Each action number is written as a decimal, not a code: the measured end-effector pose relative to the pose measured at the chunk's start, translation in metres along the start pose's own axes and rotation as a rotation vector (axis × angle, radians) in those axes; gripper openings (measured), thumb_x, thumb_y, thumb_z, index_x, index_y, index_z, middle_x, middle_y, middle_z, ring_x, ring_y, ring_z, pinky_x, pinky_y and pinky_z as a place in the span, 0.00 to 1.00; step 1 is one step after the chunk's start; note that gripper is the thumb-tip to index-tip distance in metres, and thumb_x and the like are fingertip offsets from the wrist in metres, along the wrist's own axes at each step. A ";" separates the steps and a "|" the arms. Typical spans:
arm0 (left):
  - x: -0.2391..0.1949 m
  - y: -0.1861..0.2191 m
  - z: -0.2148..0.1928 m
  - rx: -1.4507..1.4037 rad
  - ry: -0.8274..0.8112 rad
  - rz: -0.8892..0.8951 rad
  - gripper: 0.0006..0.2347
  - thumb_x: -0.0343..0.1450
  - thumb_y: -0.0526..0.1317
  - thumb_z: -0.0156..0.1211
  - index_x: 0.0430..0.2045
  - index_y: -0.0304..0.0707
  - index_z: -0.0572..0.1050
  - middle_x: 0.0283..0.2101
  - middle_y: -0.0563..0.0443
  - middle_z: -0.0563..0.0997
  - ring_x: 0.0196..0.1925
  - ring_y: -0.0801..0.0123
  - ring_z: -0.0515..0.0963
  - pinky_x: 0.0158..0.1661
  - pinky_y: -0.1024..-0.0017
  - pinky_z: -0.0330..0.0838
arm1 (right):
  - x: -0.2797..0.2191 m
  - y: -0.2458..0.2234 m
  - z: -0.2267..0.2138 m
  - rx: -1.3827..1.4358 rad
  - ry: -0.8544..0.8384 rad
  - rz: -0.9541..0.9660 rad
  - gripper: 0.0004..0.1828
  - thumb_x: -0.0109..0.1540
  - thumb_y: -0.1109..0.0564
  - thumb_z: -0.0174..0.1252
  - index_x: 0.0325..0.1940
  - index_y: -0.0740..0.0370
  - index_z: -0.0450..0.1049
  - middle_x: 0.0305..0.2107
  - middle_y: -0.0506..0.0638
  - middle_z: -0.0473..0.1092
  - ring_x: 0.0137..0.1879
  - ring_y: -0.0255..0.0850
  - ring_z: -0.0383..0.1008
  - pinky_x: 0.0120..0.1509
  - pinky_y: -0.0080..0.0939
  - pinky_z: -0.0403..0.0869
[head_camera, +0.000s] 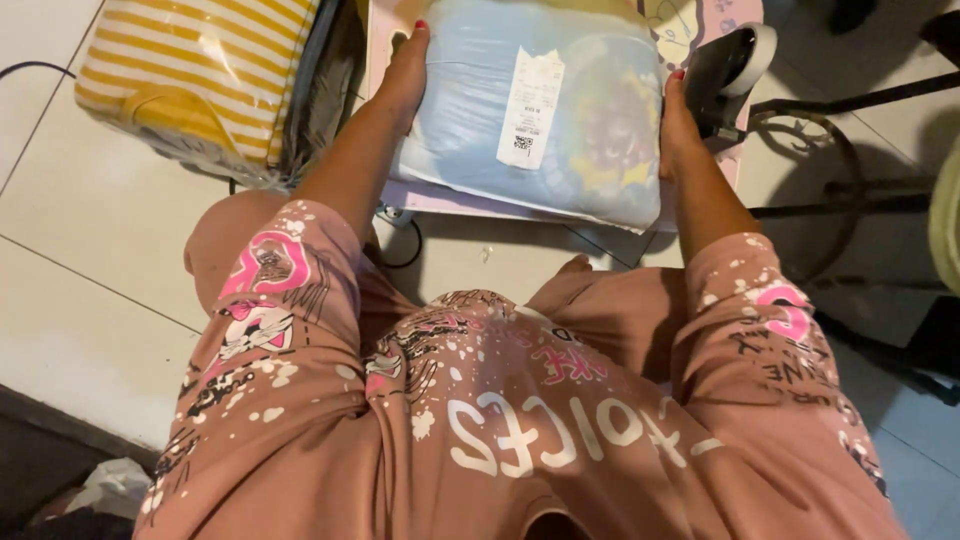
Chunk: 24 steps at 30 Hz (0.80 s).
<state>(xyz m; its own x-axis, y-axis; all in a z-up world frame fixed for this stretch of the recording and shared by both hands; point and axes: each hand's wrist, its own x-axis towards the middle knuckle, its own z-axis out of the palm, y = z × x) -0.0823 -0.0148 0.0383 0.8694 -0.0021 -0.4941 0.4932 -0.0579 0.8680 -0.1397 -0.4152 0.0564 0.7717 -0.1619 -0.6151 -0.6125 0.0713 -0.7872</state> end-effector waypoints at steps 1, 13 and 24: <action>0.000 0.001 0.001 0.022 0.037 -0.001 0.35 0.71 0.62 0.33 0.68 0.36 0.62 0.70 0.37 0.67 0.71 0.48 0.67 0.65 0.57 0.62 | 0.019 0.008 -0.006 -0.009 0.089 -0.054 0.60 0.50 0.15 0.37 0.74 0.56 0.61 0.65 0.59 0.69 0.66 0.50 0.75 0.65 0.47 0.79; -0.010 -0.012 -0.006 0.672 0.633 0.571 0.23 0.74 0.55 0.48 0.50 0.35 0.76 0.53 0.30 0.76 0.49 0.33 0.76 0.46 0.43 0.73 | -0.001 -0.003 -0.016 -0.762 0.363 -0.241 0.42 0.65 0.29 0.31 0.60 0.62 0.74 0.59 0.63 0.70 0.62 0.64 0.67 0.63 0.56 0.65; -0.064 -0.078 0.003 0.760 0.268 0.430 0.31 0.80 0.59 0.43 0.72 0.39 0.44 0.64 0.30 0.71 0.60 0.40 0.77 0.57 0.53 0.70 | 0.004 0.060 -0.005 -0.579 0.322 -0.672 0.28 0.71 0.37 0.39 0.54 0.61 0.71 0.46 0.58 0.75 0.49 0.52 0.74 0.57 0.47 0.70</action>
<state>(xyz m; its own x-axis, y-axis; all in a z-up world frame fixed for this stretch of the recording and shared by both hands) -0.1763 -0.0127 0.0022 0.9984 0.0512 -0.0251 0.0550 -0.7482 0.6612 -0.1743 -0.4161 0.0066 0.9626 -0.2616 0.0700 -0.1126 -0.6217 -0.7752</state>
